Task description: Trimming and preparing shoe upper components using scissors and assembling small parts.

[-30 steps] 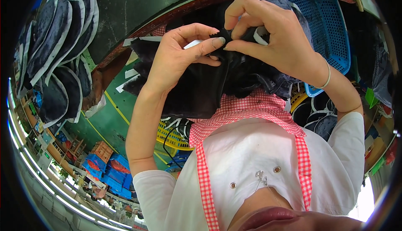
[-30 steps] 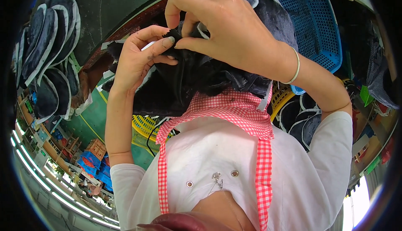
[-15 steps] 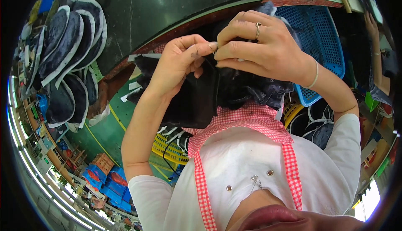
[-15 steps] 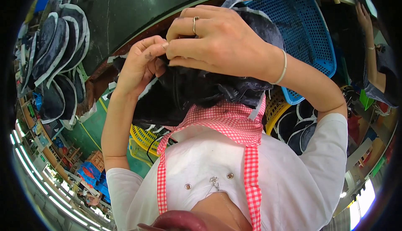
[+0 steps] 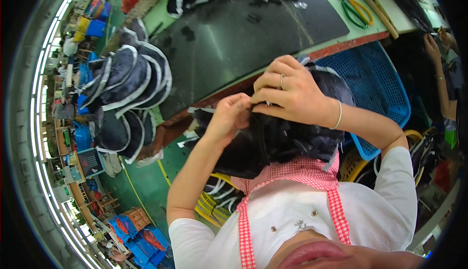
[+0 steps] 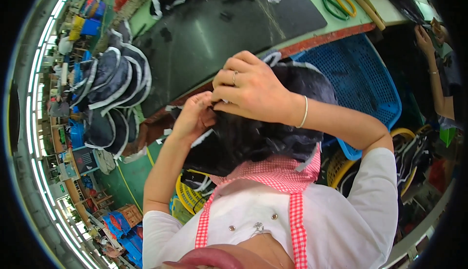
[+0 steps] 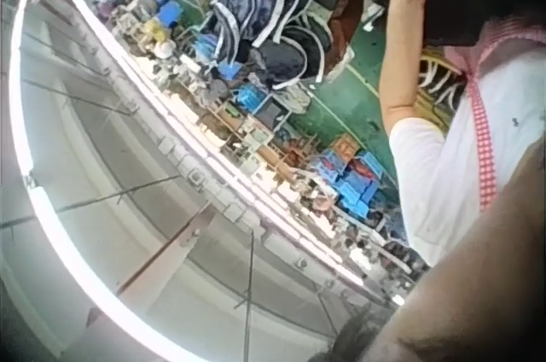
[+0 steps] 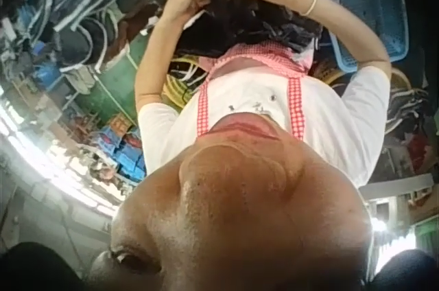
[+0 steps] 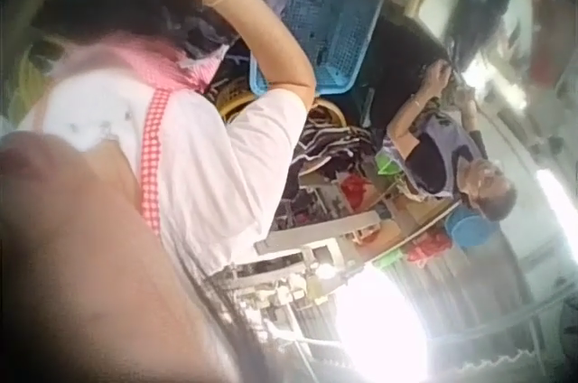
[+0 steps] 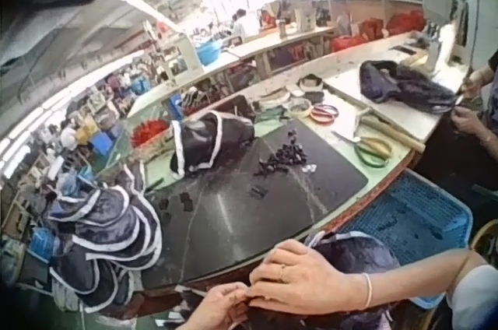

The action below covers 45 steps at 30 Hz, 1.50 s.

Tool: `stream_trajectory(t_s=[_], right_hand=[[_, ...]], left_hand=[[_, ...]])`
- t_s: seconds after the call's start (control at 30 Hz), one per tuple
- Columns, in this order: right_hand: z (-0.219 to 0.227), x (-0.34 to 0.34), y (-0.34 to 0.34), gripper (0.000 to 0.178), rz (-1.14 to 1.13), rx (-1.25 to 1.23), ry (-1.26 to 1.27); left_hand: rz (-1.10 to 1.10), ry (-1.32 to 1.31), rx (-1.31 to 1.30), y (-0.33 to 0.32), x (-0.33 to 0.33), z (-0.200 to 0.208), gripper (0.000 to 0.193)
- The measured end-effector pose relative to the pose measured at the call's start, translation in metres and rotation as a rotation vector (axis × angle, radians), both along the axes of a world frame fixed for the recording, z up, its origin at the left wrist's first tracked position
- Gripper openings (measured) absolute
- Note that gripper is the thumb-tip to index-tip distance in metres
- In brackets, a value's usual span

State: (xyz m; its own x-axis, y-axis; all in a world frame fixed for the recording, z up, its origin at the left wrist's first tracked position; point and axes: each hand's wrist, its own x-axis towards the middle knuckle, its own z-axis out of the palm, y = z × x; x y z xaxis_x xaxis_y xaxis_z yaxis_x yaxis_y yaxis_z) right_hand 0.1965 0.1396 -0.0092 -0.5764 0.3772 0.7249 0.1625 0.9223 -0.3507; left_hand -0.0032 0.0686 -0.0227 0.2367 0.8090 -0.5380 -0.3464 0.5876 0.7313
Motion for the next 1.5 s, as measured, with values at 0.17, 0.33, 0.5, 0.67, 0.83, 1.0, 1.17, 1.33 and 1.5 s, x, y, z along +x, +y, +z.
stream_trajectory(t_s=[0.17,0.33,0.5,0.67,0.83,1.0,1.17,1.33,1.5], right_hand=[[0.015,-0.01,-0.016,0.02,0.08,0.095,-0.086],[0.03,-0.025,-0.027,0.015,0.177,0.17,0.1],[0.074,-0.035,0.006,0.02,0.054,0.236,0.142],[0.087,-0.027,0.001,0.023,-0.007,-0.055,0.208],[0.044,-0.041,0.017,0.031,-0.267,-0.126,0.027],[0.03,-0.027,0.044,0.021,-0.401,0.088,-0.04],[0.009,-0.025,0.052,0.018,-0.329,-0.11,0.092],[0.01,-0.025,0.056,0.02,-0.316,-0.225,0.054],[0.0,-0.035,0.059,0.027,-0.278,-0.299,-0.099]], left_hand=[[0.076,0.229,0.135,-0.007,-0.003,0.018,0.012],[0.196,0.441,0.557,-0.01,0.0,0.077,0.012],[0.441,0.861,0.988,0.017,-0.022,0.1,0.012],[0.764,0.933,0.988,0.051,-0.041,0.093,0.017],[0.823,0.484,0.649,0.074,-0.026,0.043,0.009],[0.353,0.185,0.473,0.072,-0.022,0.03,0.035],[0.143,0.156,0.332,0.076,-0.026,0.014,0.03],[0.297,0.134,0.427,0.072,-0.011,0.011,0.027],[0.153,0.235,0.452,0.063,-0.02,-0.004,0.028]])
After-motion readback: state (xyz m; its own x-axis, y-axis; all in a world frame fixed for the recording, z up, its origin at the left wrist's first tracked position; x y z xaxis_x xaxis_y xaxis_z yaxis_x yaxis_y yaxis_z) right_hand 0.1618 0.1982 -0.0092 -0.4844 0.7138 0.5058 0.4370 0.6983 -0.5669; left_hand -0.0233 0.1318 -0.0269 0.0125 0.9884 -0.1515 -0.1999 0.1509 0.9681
